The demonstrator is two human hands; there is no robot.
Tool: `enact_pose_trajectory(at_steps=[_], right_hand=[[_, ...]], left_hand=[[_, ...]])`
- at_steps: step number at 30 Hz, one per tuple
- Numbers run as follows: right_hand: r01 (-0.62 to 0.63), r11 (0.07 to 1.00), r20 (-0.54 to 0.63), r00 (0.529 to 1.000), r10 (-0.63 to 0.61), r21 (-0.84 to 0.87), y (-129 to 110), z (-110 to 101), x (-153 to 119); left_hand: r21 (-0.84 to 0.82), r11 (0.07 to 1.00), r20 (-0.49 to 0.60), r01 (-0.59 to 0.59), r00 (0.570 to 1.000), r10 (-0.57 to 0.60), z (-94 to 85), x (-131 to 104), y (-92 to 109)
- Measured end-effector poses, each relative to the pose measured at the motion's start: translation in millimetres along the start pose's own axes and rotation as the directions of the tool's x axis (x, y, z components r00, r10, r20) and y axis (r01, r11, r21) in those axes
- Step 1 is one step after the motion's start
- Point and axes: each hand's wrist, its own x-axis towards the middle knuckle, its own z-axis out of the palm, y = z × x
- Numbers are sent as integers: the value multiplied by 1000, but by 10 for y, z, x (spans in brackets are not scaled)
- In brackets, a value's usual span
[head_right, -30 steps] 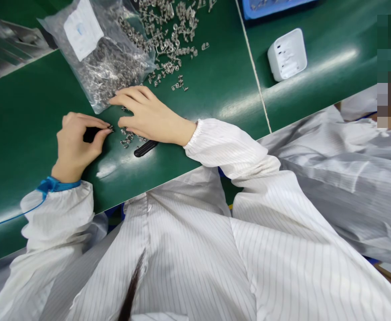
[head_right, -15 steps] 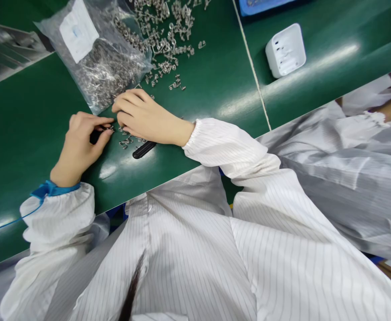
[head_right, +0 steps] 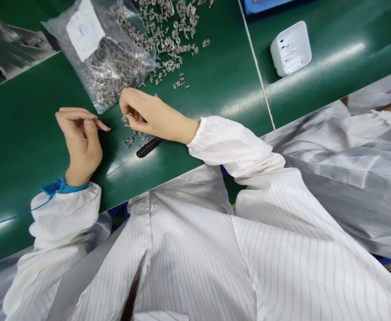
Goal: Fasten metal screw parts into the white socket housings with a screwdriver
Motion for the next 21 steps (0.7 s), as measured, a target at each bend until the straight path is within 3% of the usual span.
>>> enact_pose_trajectory(at_steps=[3,6,11,16,21], right_hand=[[34,997,81,996,-29,-63,-10,-19,-13],[40,997,110,993,-32,-73,-17,-30,-26],[-1,998,122,992,9,-66,-27,-24,-30],[-25,998,133,991,33,-66,-37,-8,-23],[27,1000,51,998,-26,-14,-19,18,-29]], left_hand=[[-401,912,-30,92,993,-114,114,-2,79],[-606,773,42,191,977,-208,185,10,149],[-638,700,151,322,943,-297,231,8,201],[-666,660,179,348,933,-312,300,-28,231],[-676,665,174,316,946,-274,319,-53,212]])
